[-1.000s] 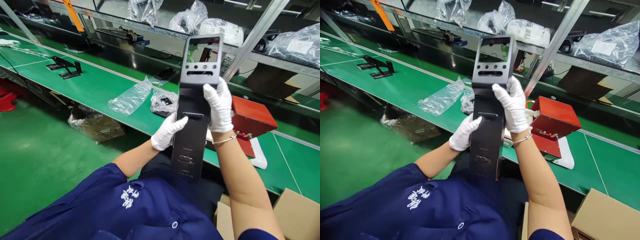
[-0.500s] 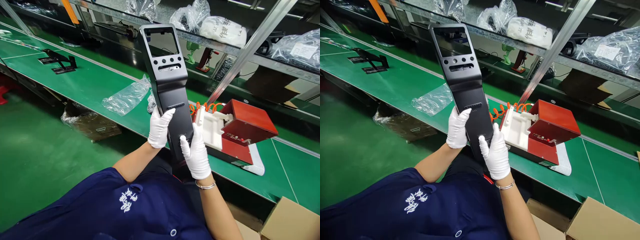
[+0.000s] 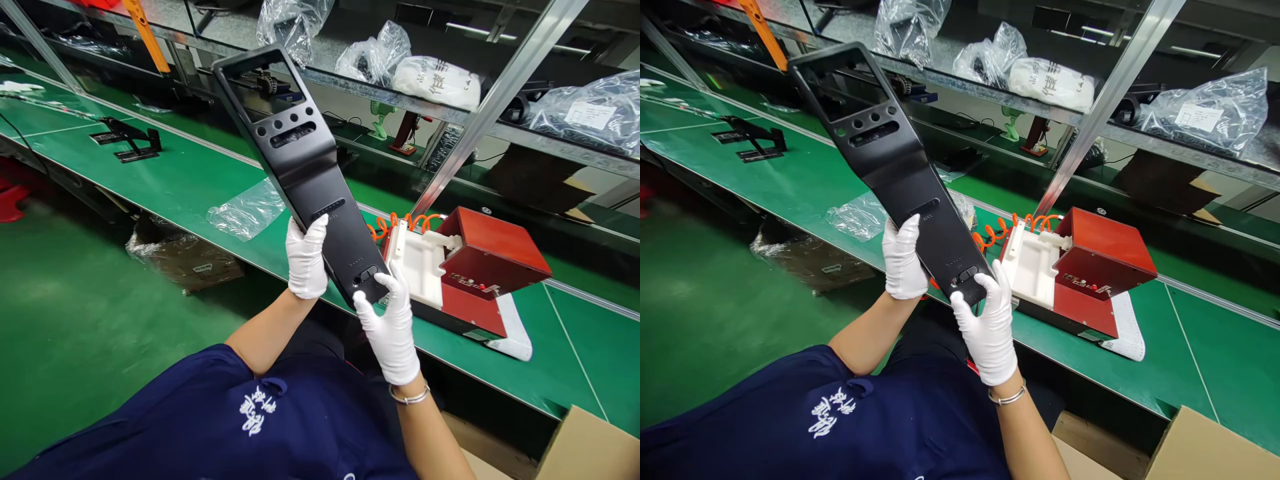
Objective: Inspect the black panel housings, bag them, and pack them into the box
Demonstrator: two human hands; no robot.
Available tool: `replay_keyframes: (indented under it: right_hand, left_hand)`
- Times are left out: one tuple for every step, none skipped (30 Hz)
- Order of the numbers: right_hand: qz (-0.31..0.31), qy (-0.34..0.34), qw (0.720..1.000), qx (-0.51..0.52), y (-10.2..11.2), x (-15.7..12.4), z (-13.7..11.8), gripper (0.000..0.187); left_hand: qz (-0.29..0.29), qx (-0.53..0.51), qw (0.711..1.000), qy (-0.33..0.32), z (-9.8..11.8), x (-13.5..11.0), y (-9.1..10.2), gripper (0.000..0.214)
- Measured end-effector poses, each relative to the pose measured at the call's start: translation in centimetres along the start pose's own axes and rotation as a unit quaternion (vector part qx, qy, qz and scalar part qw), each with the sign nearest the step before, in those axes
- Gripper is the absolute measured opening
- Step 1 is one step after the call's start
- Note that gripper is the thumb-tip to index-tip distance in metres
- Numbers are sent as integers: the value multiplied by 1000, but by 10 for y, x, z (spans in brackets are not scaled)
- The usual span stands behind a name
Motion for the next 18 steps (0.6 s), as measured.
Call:
replay_keyframes:
  right_hand:
    - [2,-1,1000,0,-3,-1,-3,42]
    - [6,-5,1000,4,-6,-2,-5,45]
    - [11,-12,1000,8,-9,-3,-7,49]
    - [14,-19,1000,10,-13,-4,-8,51]
    - [15,-26,999,9,-16,-4,-9,53]
    - [18,-29,999,7,-18,-4,-9,54]
    - [24,-30,999,6,-20,-4,-10,55]
    - [31,-28,999,5,-21,-4,-11,57]
    - [38,-26,999,5,-22,-3,-12,57]
    - [45,-22,999,6,-22,-3,-13,58]
    - [47,-19,999,7,-21,-2,-14,57]
    - [46,-17,999,9,-21,-1,-14,55]
    - [44,-17,999,10,-21,0,-15,53]
    - [43,-18,999,12,-21,0,-15,51]
    - [43,-21,999,15,-21,1,-15,51]
    - [43,-25,999,17,-21,1,-15,51]
    - [44,-29,998,19,-22,1,-16,51]
    - [44,-31,998,20,-22,1,-16,49]
  left_hand:
    - [-1,-3,1000,-5,1,0,0,34]
    - [-3,-4,1000,-10,2,0,-1,34]
    - [-4,-1,1000,-13,2,0,-1,35]
    - [-3,2,1000,-15,2,-1,-1,35]
    - [2,4,1000,-17,3,-2,-1,36]
    - [7,6,1000,-19,3,-3,-1,36]
    - [12,7,1000,-21,4,-5,-1,37]
    - [15,7,1000,-21,4,-6,-2,38]
    - [16,4,1000,-21,6,-7,-3,39]
    - [17,-1,1000,-23,7,-9,-4,39]
    - [18,-8,999,-26,8,-10,-5,40]
    - [18,-15,999,-32,10,-11,-5,40]
    - [18,-22,999,-39,11,-12,-6,39]
    - [18,-26,998,-47,13,-13,-6,38]
    - [18,-28,998,-53,14,-14,-6,38]
    - [18,-29,998,-58,14,-14,-5,38]
    - [18,-28,998,-60,14,-14,-5,38]
    - [20,-27,998,-59,13,-13,-4,38]
Point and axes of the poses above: each hand's wrist, its own x-axis towards the middle knuckle, its own y-axis out of the back of the hand, z = x × y, the point moved 4 cm from there along x, towards the middle knuckle, and after that the axes turned 3 degrees about z, right-handed, at the moved point
